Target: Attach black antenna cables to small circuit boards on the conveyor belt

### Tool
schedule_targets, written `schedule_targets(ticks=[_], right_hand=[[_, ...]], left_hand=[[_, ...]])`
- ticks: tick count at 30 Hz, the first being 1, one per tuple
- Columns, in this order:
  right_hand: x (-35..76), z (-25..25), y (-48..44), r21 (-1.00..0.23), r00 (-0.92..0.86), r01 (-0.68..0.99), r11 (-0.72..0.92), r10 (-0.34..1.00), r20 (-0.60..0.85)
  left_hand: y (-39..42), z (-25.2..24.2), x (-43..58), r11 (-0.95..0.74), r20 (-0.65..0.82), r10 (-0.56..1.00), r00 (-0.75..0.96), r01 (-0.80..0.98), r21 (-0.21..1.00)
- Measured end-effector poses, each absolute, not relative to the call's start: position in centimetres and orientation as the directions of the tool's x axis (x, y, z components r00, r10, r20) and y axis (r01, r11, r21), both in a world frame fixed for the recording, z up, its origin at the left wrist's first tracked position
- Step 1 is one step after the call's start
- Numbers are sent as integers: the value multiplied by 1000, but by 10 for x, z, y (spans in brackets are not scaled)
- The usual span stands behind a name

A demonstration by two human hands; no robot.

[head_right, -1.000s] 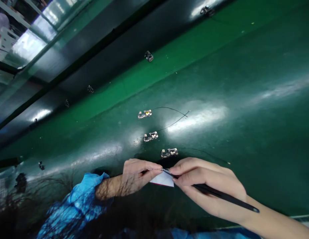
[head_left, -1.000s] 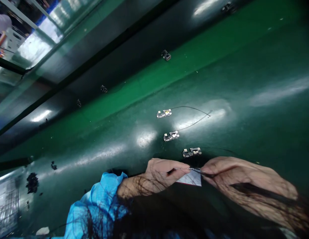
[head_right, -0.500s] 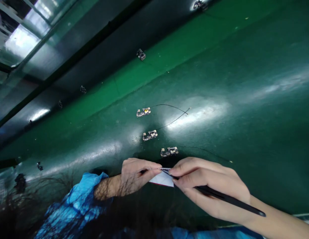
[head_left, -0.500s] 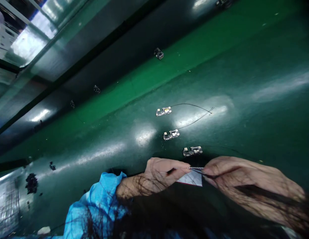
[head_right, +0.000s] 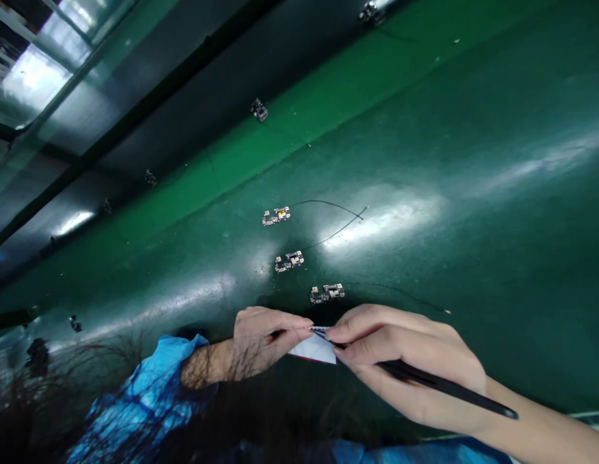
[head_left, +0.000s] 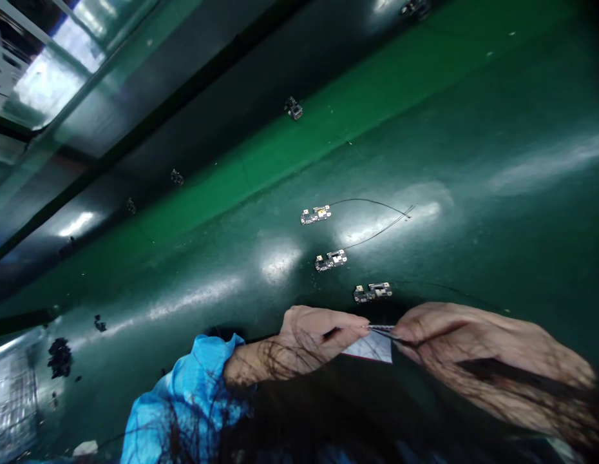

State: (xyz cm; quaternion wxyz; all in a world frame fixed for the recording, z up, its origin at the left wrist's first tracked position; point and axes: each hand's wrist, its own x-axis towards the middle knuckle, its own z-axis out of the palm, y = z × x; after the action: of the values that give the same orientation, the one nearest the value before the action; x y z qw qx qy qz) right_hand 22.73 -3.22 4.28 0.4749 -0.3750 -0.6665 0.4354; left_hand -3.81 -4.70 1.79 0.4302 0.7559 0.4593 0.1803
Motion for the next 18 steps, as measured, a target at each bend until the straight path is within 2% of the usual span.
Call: schedule_targets(ticks=[5,10,14,16,18], right_hand=[[227,44,-34,-946,-262,91,312,924,280],[227,42,-37,-950,-233,90,299,934,272],[229,38,-31,-983,-73,102,155,986,148],[230,37,-25,-990,44,133,41,998,47],[230,35,-20,-984,107,174,-42,994,-24]], left_hand=[[-47,9,-36,-294,-24,847,530,506,810],[-46,10,-37,-306,-29,849,528,534,788],[-46,6,-36,-549,121,741,660,493,675],[-47,3,-33,-706,263,641,721,418,572],[-47,2,-30,-793,380,587,715,411,450]])
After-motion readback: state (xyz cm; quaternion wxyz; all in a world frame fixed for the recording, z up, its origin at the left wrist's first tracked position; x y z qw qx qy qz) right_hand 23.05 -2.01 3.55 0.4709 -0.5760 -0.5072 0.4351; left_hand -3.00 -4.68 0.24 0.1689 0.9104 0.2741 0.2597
